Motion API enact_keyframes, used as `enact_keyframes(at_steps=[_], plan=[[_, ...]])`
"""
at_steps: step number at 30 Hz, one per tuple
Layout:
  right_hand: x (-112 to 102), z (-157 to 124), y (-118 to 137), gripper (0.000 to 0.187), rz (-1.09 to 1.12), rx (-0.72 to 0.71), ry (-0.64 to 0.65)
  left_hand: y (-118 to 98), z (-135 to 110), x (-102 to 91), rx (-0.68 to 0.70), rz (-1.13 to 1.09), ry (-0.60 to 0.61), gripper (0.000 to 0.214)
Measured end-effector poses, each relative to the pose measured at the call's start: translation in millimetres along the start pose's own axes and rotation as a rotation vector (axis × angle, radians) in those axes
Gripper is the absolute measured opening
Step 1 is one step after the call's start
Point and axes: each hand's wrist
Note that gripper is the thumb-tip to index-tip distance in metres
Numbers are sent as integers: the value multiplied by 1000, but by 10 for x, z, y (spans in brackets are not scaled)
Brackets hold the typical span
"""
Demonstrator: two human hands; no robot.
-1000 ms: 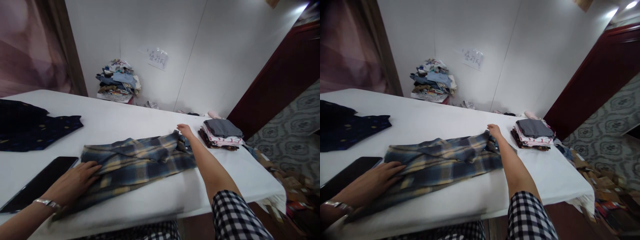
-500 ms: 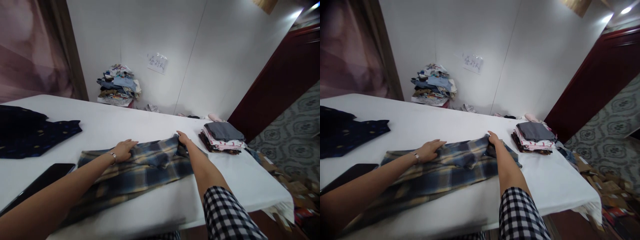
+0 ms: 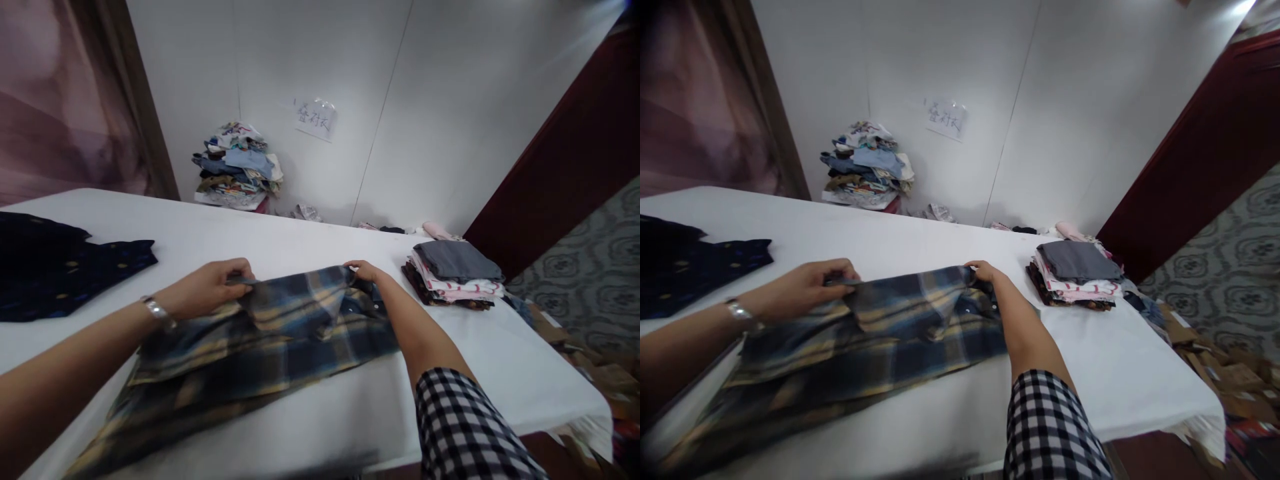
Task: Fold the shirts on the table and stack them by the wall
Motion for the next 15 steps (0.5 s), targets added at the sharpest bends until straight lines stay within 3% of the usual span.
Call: enact_keyframes(at_steps=[3,9,15], plan=[[-40,-1,53,42,7,-17,28,-185,-92,-207,-57,-114,19,40],[-292,-279,73,19,79,-47,38,-329,-107,-443,-205,-70,-156,69],[-539,-757,-60,27,185,-60,47,-348,-53,-537,-347,-229,-32,84]])
Point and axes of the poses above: each hand's wrist, its own z-axis towards the middle knuckle, its own x-axis out of the palm, y = z × x, and after that the axes turned 2 degrees about x, right-handed
